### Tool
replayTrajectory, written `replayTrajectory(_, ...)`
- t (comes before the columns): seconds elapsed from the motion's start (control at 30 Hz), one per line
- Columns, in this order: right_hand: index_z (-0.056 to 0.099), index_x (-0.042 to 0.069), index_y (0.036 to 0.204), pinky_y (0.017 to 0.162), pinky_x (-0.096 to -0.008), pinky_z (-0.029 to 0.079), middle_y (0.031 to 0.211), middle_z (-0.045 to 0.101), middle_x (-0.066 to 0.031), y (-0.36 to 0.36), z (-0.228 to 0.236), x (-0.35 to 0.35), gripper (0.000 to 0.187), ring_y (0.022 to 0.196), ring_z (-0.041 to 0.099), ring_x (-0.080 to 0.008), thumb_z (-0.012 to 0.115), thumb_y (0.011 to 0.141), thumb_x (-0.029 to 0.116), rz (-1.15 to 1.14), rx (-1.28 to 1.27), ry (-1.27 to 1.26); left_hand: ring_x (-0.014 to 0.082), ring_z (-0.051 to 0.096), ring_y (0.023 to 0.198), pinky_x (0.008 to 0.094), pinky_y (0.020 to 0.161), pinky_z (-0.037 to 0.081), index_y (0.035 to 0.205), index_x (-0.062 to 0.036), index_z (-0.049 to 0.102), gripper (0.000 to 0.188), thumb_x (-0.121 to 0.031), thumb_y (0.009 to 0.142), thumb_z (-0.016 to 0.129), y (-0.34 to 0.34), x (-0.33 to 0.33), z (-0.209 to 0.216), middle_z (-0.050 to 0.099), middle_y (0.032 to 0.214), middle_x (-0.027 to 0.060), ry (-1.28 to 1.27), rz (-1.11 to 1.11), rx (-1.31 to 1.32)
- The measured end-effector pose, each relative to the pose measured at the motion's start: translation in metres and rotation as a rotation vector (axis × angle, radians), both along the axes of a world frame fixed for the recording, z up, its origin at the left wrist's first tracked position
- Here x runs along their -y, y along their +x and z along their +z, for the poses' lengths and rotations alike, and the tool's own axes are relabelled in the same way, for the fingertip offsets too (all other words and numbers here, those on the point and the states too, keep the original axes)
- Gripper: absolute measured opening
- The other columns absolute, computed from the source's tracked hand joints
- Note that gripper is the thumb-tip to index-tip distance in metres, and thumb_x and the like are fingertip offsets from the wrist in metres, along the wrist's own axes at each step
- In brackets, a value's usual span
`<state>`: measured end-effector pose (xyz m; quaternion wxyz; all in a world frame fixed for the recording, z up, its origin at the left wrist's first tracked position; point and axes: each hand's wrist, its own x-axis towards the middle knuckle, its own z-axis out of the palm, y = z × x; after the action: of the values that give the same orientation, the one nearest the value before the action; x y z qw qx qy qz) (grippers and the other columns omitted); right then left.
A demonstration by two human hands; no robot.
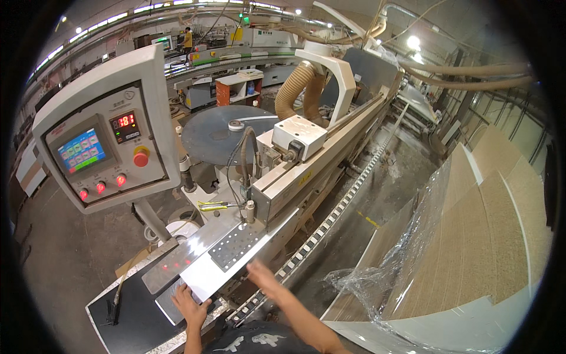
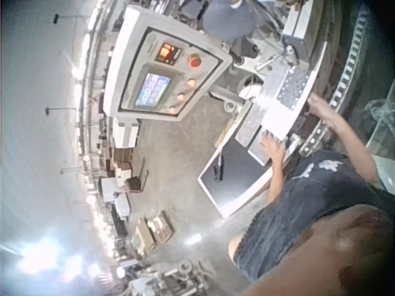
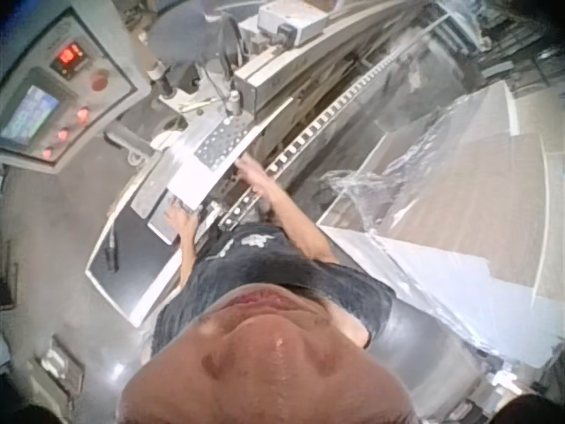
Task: The person repeatedly picks white rectangular sheets from a wrapped stack and places them onto a machine's conveyor belt. The person also handles a roll of white tape and places it on a circular platform.
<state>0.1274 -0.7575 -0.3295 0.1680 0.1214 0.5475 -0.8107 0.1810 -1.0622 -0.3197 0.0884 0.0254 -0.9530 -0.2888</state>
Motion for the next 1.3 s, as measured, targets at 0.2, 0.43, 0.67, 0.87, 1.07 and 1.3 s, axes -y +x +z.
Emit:
replayTrajectory(0.2,-0.009,0.008,0.168,0.133,-0.0472,0.003,0.176,-0.003,-0.0171,0.072,-0.013,0.098,0.097,0.163,-0.005,-0.0293,0.040,0.107,0.064,0.124,0.094,-0.380,0.0439,0.032,0.151,0.0730,0.122,0.010,0.139,0.0000,0.053,0.089,-0.045,0.072,0.089,-0.028,-0.042,-0.008,0.043,0.155,0.0204,-0.056,-0.158,-0.060)
replayTrajectory(0.43,0.004,0.007,0.168,0.131,-0.0459,0.002,0.176,0.010,-0.0161,0.025,0.032,0.103,0.111,0.163,0.007,-0.0307,0.045,0.096,0.081,-0.329,-0.006,-0.483,0.0468,0.042,0.142,0.0641,0.120,0.023,0.138,0.0029,0.059,0.067,-0.035,0.087,0.079,0.007,0.083,0.014,0.049,0.150,0.0280,0.040,-0.253,-0.178)
replayTrajectory(0.67,0.008,0.015,0.170,0.131,-0.0502,0.007,0.173,0.023,-0.0178,-0.016,0.035,0.052,0.110,0.160,0.020,-0.0327,0.045,0.093,0.084,-0.511,-0.083,-0.437,0.0427,0.058,0.124,0.0498,0.109,0.043,0.126,0.0060,0.064,0.036,-0.007,0.093,0.067,0.061,0.144,0.028,0.061,0.131,0.0253,0.326,-0.075,-0.270)
replayTrajectory(0.87,-0.007,0.008,0.168,0.127,-0.0534,0.028,0.171,0.023,-0.0247,0.034,0.025,0.028,0.118,0.157,0.027,-0.0396,0.049,0.094,0.080,-0.584,-0.037,-0.352,0.0409,0.059,0.123,0.0493,0.108,0.043,0.124,-0.0029,0.067,0.034,-0.011,0.091,0.071,0.046,0.080,0.114,0.064,0.130,0.0205,0.395,-0.396,-0.277)
replayTrajectory(1.07,0.004,0.002,0.167,0.118,-0.0544,0.043,0.161,0.043,-0.0270,0.183,0.051,0.019,0.098,0.144,0.049,-0.0429,0.039,0.105,0.069,-0.403,-0.100,-0.202,0.0384,0.063,0.118,0.0444,0.103,0.048,0.123,-0.0022,0.067,0.030,-0.009,0.093,0.070,0.084,0.032,0.129,0.065,0.127,0.0199,0.548,-0.481,-0.236)
replayTrajectory(1.3,0.017,0.001,0.165,0.112,-0.0549,0.049,0.158,0.047,-0.0271,0.327,0.026,-0.028,0.080,0.138,0.055,-0.0458,0.036,0.111,0.057,-0.503,-0.056,-0.300,0.0341,0.066,0.113,0.0395,0.098,0.052,0.123,-0.0024,0.068,0.028,-0.009,0.096,0.069,0.156,-0.038,0.097,0.066,0.126,0.0174,0.630,-0.544,-0.067)
